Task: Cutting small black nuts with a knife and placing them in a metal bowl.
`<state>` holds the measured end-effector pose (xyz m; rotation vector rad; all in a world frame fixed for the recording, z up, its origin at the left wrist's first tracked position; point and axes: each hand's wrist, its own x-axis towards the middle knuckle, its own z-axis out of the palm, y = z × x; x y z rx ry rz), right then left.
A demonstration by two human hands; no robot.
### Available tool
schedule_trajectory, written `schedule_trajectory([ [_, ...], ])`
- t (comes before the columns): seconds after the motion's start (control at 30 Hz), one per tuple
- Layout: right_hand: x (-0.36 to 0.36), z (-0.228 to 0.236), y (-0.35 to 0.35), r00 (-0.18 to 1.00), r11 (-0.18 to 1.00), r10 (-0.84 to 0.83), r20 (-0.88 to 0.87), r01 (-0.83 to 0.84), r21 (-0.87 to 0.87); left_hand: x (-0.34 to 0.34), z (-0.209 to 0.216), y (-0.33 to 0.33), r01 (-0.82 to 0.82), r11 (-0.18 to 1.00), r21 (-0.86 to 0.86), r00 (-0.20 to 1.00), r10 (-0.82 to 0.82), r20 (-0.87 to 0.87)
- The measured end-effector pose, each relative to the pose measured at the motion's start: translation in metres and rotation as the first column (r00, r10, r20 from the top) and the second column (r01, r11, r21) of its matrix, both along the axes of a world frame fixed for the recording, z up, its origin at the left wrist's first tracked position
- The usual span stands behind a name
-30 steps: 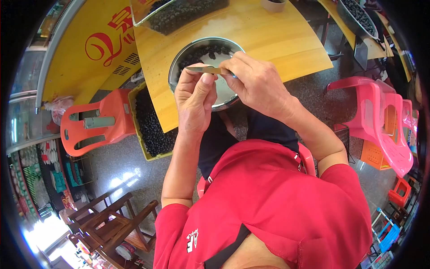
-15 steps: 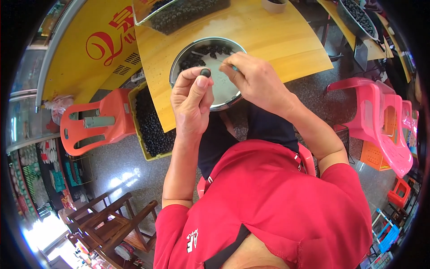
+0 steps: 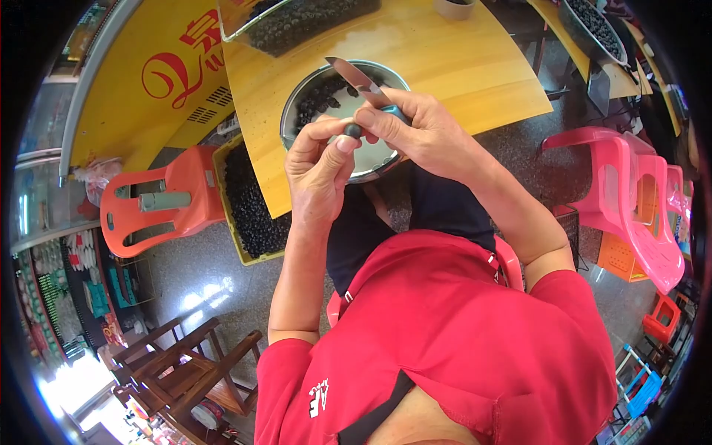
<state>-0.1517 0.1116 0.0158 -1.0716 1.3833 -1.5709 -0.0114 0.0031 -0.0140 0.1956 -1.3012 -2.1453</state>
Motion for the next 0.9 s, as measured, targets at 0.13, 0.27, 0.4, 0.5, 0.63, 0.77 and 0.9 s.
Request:
schedule_trajectory([
  [0.13,-0.01,-0.007,0.003,0.998,0.999,-0.045,-0.035,0.045,-0.006,-0.003,0.011,-0.004,0.008,0.997,0.076,0.998,-0.013,0.064],
  [0.27,-0.027,-0.009,0.01,0.982,0.986,-0.163,-0.099,0.159,-0.049,-0.012,0.013,-0.033,0.0,0.975,0.223,0.99,-0.031,0.136],
  [0.4,-0.033,-0.012,0.016,0.978,0.981,-0.193,-0.082,0.194,0.012,-0.034,-0.02,-0.072,0.085,0.923,-0.375,0.893,0.096,0.439],
  [0.5,-0.033,-0.013,0.017,0.976,0.979,-0.199,-0.087,0.202,0.024,-0.055,-0.02,-0.073,0.265,0.555,-0.788,0.699,0.452,0.554],
  [0.63,-0.032,-0.013,0.02,0.977,0.981,-0.186,-0.107,0.191,0.032,-0.08,-0.021,-0.071,0.531,0.103,-0.841,0.595,0.661,0.457],
  [0.77,-0.034,-0.017,0.021,0.974,0.983,-0.183,-0.133,0.183,-0.009,-0.093,-0.029,-0.072,0.637,-0.013,-0.771,0.562,0.692,0.453],
  [0.9,-0.036,-0.015,0.024,0.979,0.984,-0.176,-0.103,0.18,0.021,-0.084,-0.022,-0.07,0.537,0.086,-0.839,0.67,0.562,0.486],
])
